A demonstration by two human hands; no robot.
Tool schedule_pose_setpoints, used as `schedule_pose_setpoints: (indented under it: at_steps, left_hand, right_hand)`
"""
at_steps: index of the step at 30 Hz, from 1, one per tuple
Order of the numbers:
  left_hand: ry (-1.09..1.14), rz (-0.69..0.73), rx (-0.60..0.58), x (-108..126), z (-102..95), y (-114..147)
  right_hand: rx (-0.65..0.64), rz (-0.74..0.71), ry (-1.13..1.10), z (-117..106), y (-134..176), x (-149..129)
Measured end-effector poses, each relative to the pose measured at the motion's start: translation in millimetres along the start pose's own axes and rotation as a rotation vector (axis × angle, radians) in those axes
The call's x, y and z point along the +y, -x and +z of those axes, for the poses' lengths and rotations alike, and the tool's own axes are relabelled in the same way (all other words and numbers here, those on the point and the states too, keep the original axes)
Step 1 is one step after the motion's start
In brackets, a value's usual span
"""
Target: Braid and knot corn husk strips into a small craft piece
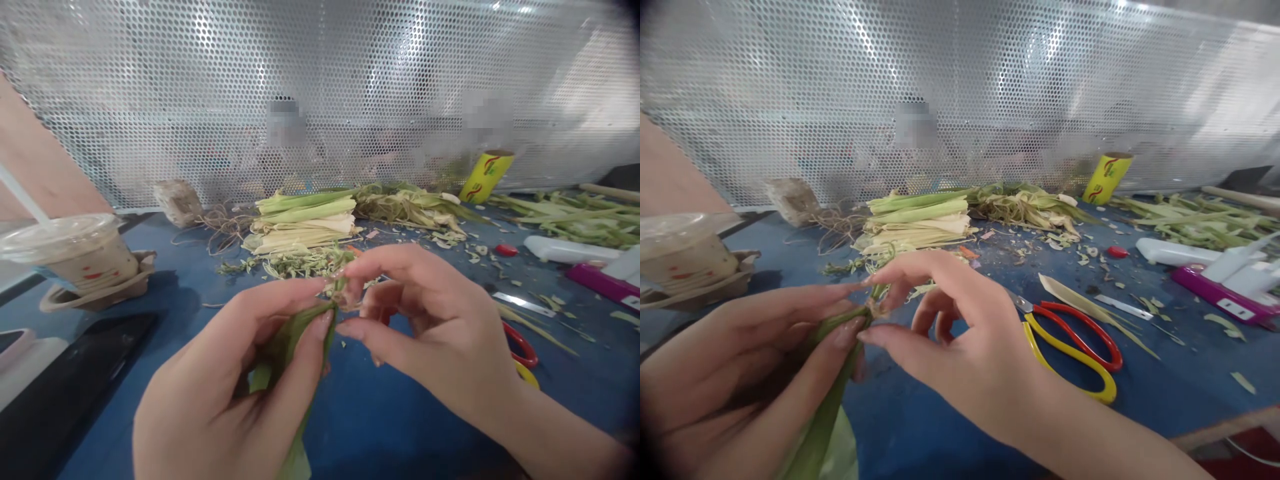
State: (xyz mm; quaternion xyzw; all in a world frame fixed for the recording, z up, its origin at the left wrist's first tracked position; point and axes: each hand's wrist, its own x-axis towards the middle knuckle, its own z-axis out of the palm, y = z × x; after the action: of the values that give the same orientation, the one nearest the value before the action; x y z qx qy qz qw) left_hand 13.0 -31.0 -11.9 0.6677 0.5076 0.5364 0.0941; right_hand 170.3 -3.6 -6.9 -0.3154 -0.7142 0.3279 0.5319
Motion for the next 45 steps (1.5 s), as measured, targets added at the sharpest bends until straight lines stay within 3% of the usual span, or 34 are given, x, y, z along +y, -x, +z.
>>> schedule_pose_setpoints:
  at_steps: [4,8,15,20,24,30,35,45]
  left_hand:
    - [-0.069,0.107,-0.046,-2,-1.4,-3]
    - [-0.091,0.159,-0.078,-5,-1.1,-6]
    - [-0.135,0.199,-0.029,-4,-1.1,-7]
    - [0.064,-0.014,0.041,-1,-0.1,-13]
    - [0.434,-0.282,0.025,-3,5.4,-17]
    - [0.663,-0.552,-0.074,-3,12.4,-18]
    - [0.796,-0.658,-0.1,-1,14.0,-19]
    - [0.867,-0.763,-0.123,-4,16.1,-19]
  right_hand:
    - [0.041,-0.035,-0.012,-1,-1,0]
    - [-0.002,-0.075,-0.022,0,-1,0]
    - [-0.02,0.093,-0.26,2,-3,-3]
    - [0.007,0.234,-0.265,4,-3,-3]
    - [-0.01,0.065,-0.155,8,-1,5]
    - [0.099,-0.169,0.013,14,0,15]
    - [0.167,-0.232,0.07,18,0,19]
    - [0.125,-0.111,0.023,17,-2,19]
